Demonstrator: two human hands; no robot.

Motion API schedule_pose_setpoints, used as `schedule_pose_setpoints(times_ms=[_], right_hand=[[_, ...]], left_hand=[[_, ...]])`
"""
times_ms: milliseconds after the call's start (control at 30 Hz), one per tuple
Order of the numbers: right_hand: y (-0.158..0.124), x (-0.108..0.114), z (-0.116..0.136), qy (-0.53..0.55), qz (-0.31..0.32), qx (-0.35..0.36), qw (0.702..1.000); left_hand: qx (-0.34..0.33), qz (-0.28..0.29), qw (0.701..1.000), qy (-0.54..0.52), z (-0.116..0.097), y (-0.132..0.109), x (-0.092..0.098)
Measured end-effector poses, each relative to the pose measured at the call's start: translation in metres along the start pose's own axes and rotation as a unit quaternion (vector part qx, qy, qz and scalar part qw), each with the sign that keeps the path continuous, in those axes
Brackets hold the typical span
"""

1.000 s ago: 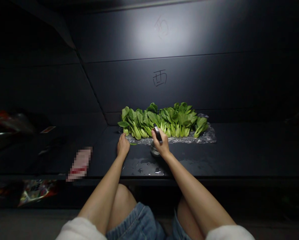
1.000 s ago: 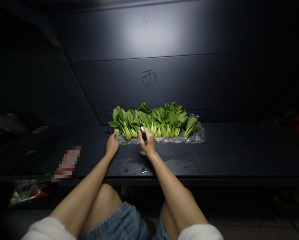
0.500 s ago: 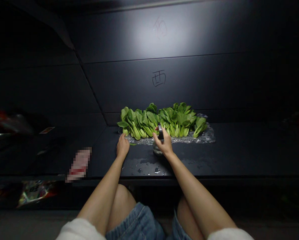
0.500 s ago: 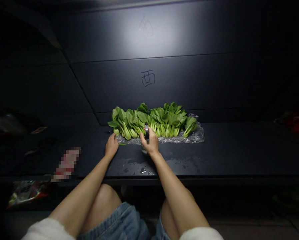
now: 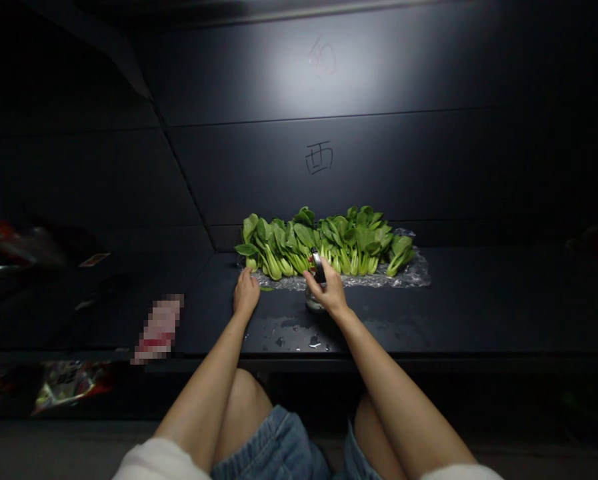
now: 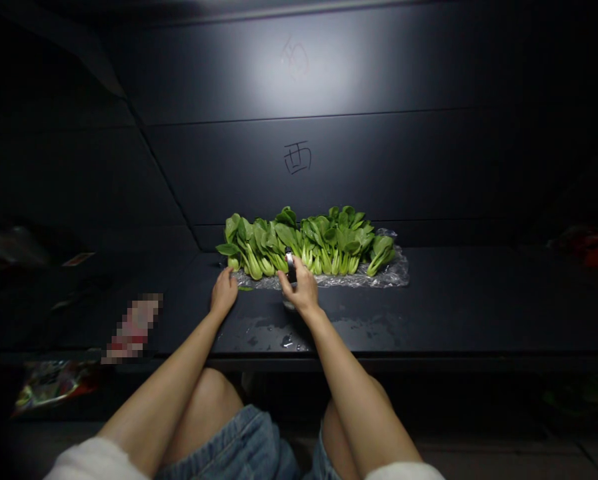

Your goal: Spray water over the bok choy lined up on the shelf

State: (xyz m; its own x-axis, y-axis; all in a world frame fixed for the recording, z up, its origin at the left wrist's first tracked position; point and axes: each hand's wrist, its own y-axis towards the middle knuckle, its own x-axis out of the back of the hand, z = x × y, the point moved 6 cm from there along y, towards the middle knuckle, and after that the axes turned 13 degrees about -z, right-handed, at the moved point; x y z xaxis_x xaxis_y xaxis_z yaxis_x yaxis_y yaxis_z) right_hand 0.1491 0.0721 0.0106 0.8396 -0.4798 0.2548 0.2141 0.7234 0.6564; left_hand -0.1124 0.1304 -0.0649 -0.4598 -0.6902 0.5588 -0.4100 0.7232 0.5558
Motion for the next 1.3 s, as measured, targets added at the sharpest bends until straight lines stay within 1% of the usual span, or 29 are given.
schedule_pose_setpoints(times_ms=[133,300,400,533,633,733,933,1133,1300], right_hand=[[-0.002,0.001,-0.003,0.010,-0.010,-0.008,1.000],[-0.005,0.008,-0.007,-0.012,-0.082,-0.015,0.996],[-0.005,0.015,-0.008,-0.031,-0.105,-0.022,0.994],[-0.005,0.026,-0.011,-0.047,-0.116,-0.055,0.991],[-0.005,0.033,-0.010,-0.041,-0.124,-0.057,0.990],[-0.005,0.037,-0.011,-0.031,-0.126,-0.056,0.990],[-0.005,0.039,-0.019,-0.019,-0.127,-0.081,0.988],[-0.003,0.045,-0.021,-0.025,-0.144,-0.065,0.987],[-0.002,0.050,-0.021,-0.058,-0.151,-0.048,0.986]], left_hand=[[-0.003,-0.004,1.000,-0.006,0.002,0.000,-0.002],[-0.001,-0.012,1.000,-0.014,0.004,0.000,-0.003],[-0.003,-0.008,1.000,-0.012,0.003,0.000,-0.003],[-0.001,0.000,1.000,-0.012,0.003,0.001,-0.002],[-0.001,0.004,1.000,-0.011,0.002,0.001,-0.002],[-0.004,0.005,1.000,-0.007,0.001,0.001,-0.001],[-0.005,0.006,1.000,-0.002,0.001,0.000,-0.001],[-0.009,-0.006,1.000,-0.018,0.005,0.001,-0.003],[-0.009,0.001,1.000,-0.010,0.005,0.001,-0.004]])
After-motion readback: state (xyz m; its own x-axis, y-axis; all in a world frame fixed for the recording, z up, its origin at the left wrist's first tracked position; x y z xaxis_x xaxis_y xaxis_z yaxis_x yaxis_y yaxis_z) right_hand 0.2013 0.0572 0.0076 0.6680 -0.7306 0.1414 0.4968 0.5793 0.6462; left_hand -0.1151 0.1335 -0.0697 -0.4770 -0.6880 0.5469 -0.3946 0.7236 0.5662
